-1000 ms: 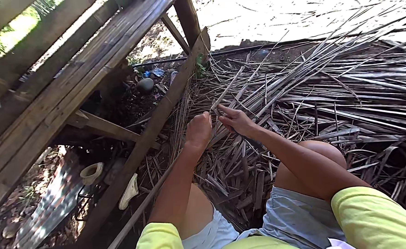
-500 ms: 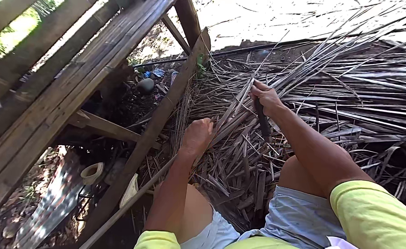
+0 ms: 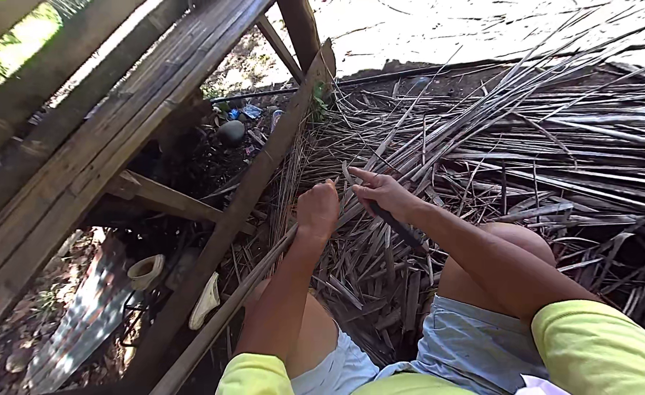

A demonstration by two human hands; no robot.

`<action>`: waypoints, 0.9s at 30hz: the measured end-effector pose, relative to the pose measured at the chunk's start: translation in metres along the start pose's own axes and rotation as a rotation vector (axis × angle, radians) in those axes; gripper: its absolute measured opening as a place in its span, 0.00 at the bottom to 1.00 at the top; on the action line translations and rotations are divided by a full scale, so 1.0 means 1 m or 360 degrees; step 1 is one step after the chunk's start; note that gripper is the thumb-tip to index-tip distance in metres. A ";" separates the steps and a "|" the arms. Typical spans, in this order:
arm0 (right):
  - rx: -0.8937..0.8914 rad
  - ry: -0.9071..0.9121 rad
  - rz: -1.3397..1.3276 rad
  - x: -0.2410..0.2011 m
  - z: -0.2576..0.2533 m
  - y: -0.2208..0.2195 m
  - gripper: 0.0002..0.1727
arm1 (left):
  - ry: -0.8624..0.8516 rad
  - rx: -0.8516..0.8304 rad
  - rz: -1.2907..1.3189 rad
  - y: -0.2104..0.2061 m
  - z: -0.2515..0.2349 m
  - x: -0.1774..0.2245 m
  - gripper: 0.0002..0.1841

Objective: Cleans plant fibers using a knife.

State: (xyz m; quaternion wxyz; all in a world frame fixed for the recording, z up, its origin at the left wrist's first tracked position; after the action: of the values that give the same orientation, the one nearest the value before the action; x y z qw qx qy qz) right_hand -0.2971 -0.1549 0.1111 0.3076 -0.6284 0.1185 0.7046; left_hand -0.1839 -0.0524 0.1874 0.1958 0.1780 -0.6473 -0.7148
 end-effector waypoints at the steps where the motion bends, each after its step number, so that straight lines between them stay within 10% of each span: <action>1: -0.0007 -0.0019 -0.0016 0.002 -0.001 -0.001 0.32 | -0.0002 0.0005 -0.0026 0.000 0.002 0.003 0.17; 20: 0.0727 -0.0041 -0.0508 -0.010 -0.027 0.070 0.23 | -0.0356 0.0443 -0.0035 -0.009 0.031 0.007 0.12; 27: 0.1015 0.0181 -0.0411 -0.021 -0.021 0.092 0.13 | -0.0106 -0.0086 0.0378 0.009 0.009 -0.021 0.17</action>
State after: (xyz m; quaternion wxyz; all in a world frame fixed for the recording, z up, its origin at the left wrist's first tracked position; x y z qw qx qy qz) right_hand -0.3336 -0.2443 0.1071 0.5679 -0.5487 0.2693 0.5512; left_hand -0.1698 -0.0346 0.1974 0.2622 0.0711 -0.6505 -0.7093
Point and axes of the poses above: each hand's wrist, its own z-axis away from the middle knuckle, its own y-axis out of the back of the hand, x = y × z, the point moved 1 cm from there along -z, towards the middle knuckle, and after that the axes turned 3 degrees about x, right-handed, at the moved point
